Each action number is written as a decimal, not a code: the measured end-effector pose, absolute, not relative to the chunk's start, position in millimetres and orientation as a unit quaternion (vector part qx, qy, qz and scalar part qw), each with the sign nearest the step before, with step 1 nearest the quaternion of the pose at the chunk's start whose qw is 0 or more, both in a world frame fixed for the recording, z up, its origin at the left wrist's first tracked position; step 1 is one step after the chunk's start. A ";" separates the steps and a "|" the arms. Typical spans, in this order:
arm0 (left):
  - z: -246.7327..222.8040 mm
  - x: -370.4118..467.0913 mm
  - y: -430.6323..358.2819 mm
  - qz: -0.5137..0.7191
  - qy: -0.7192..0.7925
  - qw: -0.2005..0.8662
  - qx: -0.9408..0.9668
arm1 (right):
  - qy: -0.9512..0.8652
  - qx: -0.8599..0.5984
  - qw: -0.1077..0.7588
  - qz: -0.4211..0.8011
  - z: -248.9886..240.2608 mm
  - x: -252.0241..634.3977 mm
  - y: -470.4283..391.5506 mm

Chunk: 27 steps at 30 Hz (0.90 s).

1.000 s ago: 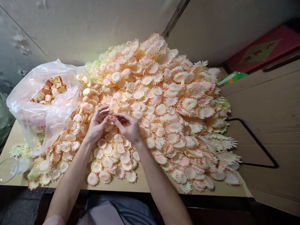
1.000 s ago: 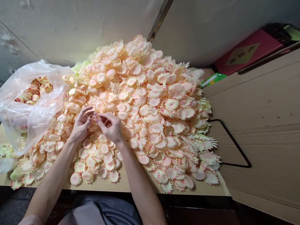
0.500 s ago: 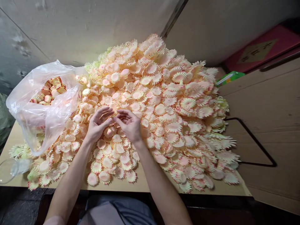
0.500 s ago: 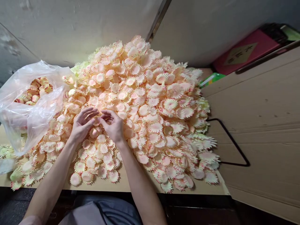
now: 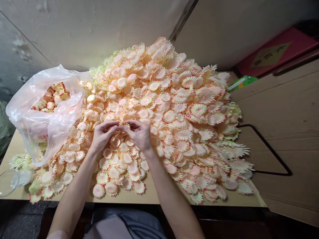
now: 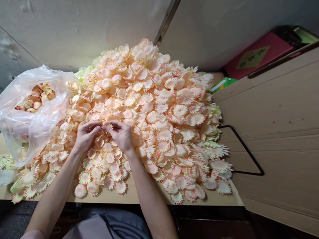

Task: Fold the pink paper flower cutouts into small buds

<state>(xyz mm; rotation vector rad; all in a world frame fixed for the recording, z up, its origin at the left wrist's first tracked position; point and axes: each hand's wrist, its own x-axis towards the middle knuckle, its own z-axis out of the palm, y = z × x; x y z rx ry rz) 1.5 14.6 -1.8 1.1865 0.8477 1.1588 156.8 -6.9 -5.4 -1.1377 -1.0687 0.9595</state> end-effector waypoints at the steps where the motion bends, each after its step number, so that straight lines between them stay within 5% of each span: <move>1: -1.8 1.4 14.7 0.498 0.366 0.596 0.513 | -0.465 -0.493 0.608 0.414 -6.0 156.9 -7.2; 10: -1.2 0.4 14.4 0.467 0.367 0.634 0.496 | -0.530 -0.495 0.571 0.385 0.4 157.7 -12.3; 20: 5.9 3.4 11.3 0.463 0.385 0.633 0.486 | -0.663 -0.543 0.490 0.158 -1.7 163.6 -12.2; 27: 5.8 6.3 10.3 0.467 0.385 0.628 0.490 | -0.583 -0.589 0.547 0.122 -0.7 156.7 -13.0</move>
